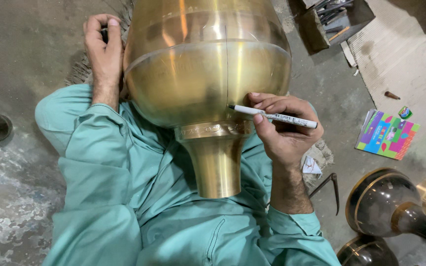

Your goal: The person sits cross-legged on the floor holding a large brass vessel on their lap and hammers along its seam with a mallet, steadying a punch with the other hand. They then take a marker from a toolbox and draw a line along the vessel's surface.

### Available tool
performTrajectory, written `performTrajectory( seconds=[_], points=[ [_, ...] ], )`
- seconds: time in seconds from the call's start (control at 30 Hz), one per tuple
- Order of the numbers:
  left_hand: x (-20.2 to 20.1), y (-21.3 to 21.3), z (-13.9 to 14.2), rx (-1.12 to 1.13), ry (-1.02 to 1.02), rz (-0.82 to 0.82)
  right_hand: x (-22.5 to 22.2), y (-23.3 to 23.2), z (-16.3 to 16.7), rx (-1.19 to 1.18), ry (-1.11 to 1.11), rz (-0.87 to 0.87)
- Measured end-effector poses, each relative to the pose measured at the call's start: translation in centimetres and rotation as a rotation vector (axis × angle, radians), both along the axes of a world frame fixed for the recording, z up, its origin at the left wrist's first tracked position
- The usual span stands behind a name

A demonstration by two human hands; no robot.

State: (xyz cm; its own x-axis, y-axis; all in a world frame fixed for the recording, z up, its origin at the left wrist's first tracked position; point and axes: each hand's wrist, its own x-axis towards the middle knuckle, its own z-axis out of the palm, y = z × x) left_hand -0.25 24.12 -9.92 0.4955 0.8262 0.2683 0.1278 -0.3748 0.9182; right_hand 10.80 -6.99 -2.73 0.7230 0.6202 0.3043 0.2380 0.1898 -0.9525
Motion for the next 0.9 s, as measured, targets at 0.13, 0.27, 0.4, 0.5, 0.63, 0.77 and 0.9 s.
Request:
performTrajectory(
  seconds=[0.13, 0.27, 0.4, 0.5, 0.63, 0.77, 0.9],
  points=[
    [-0.2, 0.2, -0.9, -0.003, 0.006, -0.003, 0.1, 0.0, -0.2, 0.005, -0.029, 0.009],
    [-0.3, 0.3, -1.6, -0.007, 0.019, 0.011, 0.1, -0.1, -0.3, 0.002, -0.048, 0.016],
    [-0.5, 0.2, -1.8, -0.037, 0.020, 0.012, 0.1, -0.1, -0.3, 0.003, -0.055, 0.027],
    [-0.5, 0.1, -1.7, -0.053, 0.036, 0.030, 0.0, -0.1, -0.4, 0.012, -0.065, 0.030],
    [-0.3, 0.2, -1.5, -0.043, 0.021, 0.030, -0.1, -0.3, -0.6, 0.003, -0.072, 0.029],
    [-0.4, 0.1, -1.5, -0.001, 0.025, 0.025, -0.2, -0.5, -0.9, -0.006, -0.080, 0.028],
    [-0.3, -0.3, -1.2, -0.048, 0.039, 0.048, 0.0, -0.6, -1.2, -0.002, -0.077, 0.032]
  ],
)
